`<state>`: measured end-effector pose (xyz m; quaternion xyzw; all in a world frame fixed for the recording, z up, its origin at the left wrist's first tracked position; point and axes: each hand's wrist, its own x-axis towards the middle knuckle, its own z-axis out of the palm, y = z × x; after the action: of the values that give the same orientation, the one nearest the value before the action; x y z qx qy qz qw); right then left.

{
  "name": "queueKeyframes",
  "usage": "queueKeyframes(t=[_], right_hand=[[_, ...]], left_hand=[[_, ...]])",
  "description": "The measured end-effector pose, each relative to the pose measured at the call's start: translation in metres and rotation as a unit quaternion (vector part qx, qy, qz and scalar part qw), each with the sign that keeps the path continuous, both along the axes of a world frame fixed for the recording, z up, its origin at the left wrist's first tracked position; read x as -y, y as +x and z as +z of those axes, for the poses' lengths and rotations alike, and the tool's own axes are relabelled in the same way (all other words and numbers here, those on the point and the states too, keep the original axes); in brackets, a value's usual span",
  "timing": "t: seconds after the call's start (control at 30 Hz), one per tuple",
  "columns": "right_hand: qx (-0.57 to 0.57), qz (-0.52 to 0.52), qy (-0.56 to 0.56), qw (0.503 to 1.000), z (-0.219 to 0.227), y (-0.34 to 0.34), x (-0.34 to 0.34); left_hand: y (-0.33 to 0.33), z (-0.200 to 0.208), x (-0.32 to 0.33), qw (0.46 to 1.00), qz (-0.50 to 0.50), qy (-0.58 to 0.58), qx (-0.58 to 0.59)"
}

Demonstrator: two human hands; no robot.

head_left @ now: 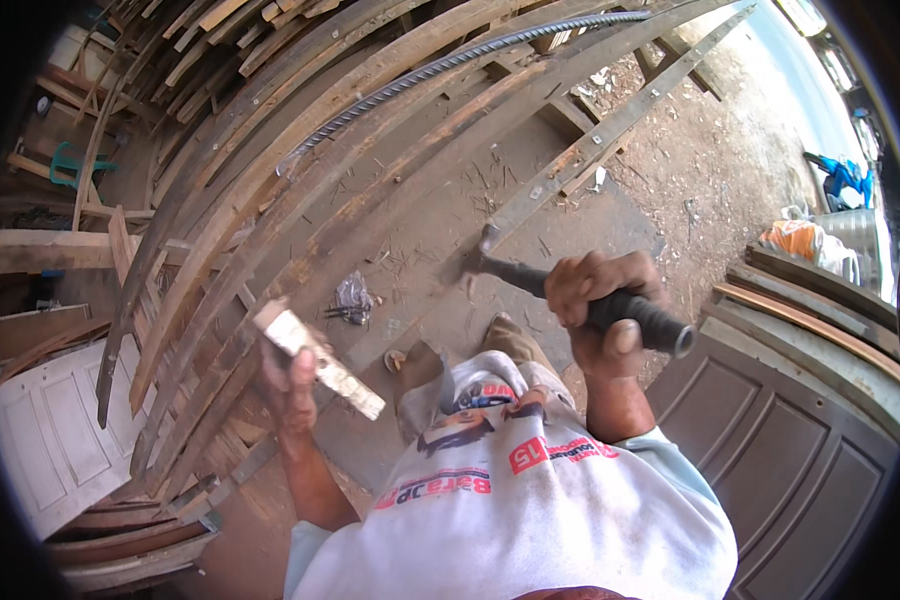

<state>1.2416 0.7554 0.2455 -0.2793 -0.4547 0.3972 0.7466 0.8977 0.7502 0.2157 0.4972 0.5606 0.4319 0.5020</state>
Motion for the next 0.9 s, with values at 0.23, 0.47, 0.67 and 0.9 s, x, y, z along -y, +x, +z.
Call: queueKeyframes(t=[0.23,0.47,0.67,0.9], right_hand=[[0.045,-0.001,0.108,0.993,0.055,0.137,-0.029],[0.043,-0.026,0.148,0.988,0.06,0.182,-0.122],[0.037,-0.005,-0.002,0.999,0.008,0.205,-0.184],[0.071,0.126,-0.012,0.989,0.017,0.215,-0.214]], left_hand=[[0.123,-0.043,0.04,0.995,-0.084,-0.06,-0.011],[0.176,-0.065,0.007,0.969,-0.188,-0.139,0.078],[0.214,-0.087,-0.043,0.974,-0.189,-0.08,0.1],[0.254,-0.086,-0.056,0.98,-0.119,-0.156,-0.029]])
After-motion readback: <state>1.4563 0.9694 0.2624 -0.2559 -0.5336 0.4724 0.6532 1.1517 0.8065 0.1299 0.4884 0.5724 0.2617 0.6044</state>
